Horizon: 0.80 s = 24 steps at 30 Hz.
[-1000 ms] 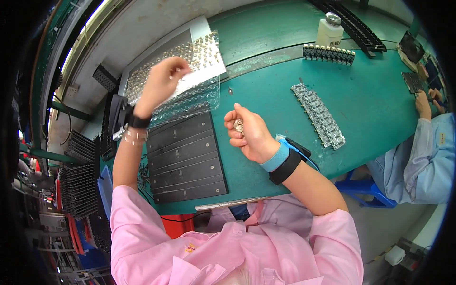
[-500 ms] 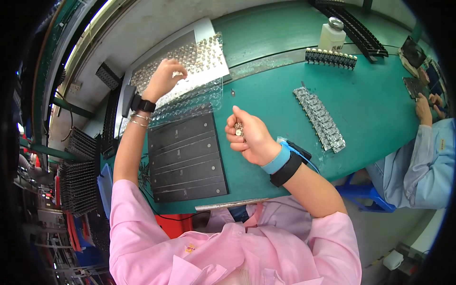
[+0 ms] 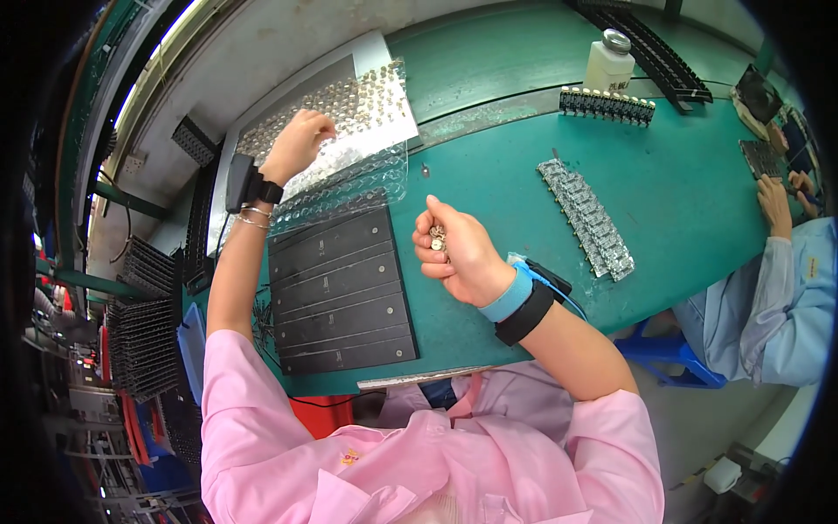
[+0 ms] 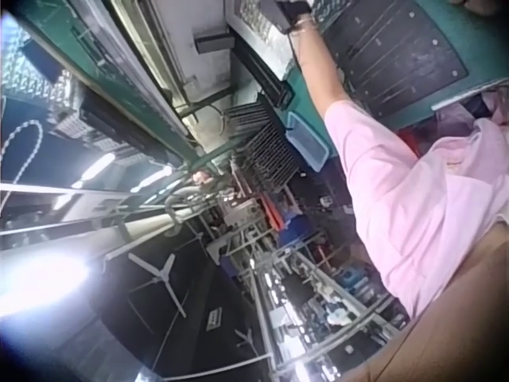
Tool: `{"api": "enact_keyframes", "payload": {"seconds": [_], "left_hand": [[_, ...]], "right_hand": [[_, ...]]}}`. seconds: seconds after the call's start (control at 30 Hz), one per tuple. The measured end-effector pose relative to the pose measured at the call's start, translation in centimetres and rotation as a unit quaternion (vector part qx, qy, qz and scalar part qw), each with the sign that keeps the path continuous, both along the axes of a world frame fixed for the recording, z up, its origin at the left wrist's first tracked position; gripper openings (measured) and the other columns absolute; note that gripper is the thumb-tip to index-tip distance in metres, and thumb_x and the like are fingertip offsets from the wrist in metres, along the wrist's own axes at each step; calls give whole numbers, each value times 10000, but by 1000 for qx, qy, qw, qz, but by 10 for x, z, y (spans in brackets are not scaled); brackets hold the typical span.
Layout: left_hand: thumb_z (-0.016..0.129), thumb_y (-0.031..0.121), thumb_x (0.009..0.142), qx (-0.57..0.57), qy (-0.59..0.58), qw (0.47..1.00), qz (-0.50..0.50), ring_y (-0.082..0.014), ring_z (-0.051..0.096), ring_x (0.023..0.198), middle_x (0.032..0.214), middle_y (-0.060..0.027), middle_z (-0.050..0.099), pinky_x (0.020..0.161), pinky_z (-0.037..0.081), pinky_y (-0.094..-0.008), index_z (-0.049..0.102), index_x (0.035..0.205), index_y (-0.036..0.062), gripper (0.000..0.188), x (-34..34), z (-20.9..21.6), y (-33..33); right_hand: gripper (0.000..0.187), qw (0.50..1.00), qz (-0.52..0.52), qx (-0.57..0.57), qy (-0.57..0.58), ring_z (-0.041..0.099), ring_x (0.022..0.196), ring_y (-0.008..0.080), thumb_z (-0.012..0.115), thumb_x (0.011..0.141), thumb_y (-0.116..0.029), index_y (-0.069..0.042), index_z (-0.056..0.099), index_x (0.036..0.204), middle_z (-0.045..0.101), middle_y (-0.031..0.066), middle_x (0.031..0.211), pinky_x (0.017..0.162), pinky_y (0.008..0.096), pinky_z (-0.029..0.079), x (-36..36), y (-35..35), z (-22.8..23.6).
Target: Manually inserting small plastic components into a terminal block or circuit board module.
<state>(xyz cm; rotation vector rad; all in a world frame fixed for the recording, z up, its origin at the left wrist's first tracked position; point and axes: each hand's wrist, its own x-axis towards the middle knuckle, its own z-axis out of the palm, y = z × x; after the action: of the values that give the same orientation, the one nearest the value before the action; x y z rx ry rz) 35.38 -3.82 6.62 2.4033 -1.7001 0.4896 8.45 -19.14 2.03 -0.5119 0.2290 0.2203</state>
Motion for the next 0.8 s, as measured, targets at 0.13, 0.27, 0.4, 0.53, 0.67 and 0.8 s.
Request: {"api": "enact_keyframes", "payload": {"seconds": [0.13,0.27,0.4,0.53,0.67,0.8], "left_hand": [[546,21,709,-103,72,989,-72,-236,495,754,760,-60,538,679,414,-320,556,787,44,82,-72,43,-26],[573,0,644,-31,82,961,-262,-232,494,721,789,-50,548,644,418,-317,560,806,61,173,-172,25,-39],[585,12,645,-16,132,951,-278,-233,504,731,806,-54,557,653,421,-319,569,833,62,195,-178,21,-32],[604,65,690,-136,144,976,-93,-237,543,696,797,-90,572,633,439,-313,589,838,52,149,-117,27,-17],[626,104,659,-74,54,976,196,-249,574,706,741,-106,599,648,447,-316,614,763,41,123,0,23,53],[653,143,637,-7,144,961,237,-234,590,667,692,-108,609,617,454,-312,631,712,40,129,21,8,59]], "right_hand": [[316,999,-26,-26,40,265,436,46,358,882,-314,-85,410,670,367,-3,604,325,163,177,0,-2,2],[303,999,-9,-7,39,270,436,50,358,882,-304,-75,426,695,386,3,616,331,171,181,-4,1,5],[302,999,30,-20,22,265,427,46,364,880,-306,-80,433,693,376,-5,598,323,168,174,-3,3,4],[299,999,26,-25,25,260,421,43,371,880,-300,-85,429,680,364,-10,583,317,164,167,-3,-1,1],[293,999,31,-13,14,260,422,42,376,882,-287,-86,425,676,360,-10,582,318,164,167,-3,5,3],[292,1000,20,-15,13,262,425,43,377,882,-286,-86,425,676,359,-9,583,320,162,167,-2,1,-1]]}}
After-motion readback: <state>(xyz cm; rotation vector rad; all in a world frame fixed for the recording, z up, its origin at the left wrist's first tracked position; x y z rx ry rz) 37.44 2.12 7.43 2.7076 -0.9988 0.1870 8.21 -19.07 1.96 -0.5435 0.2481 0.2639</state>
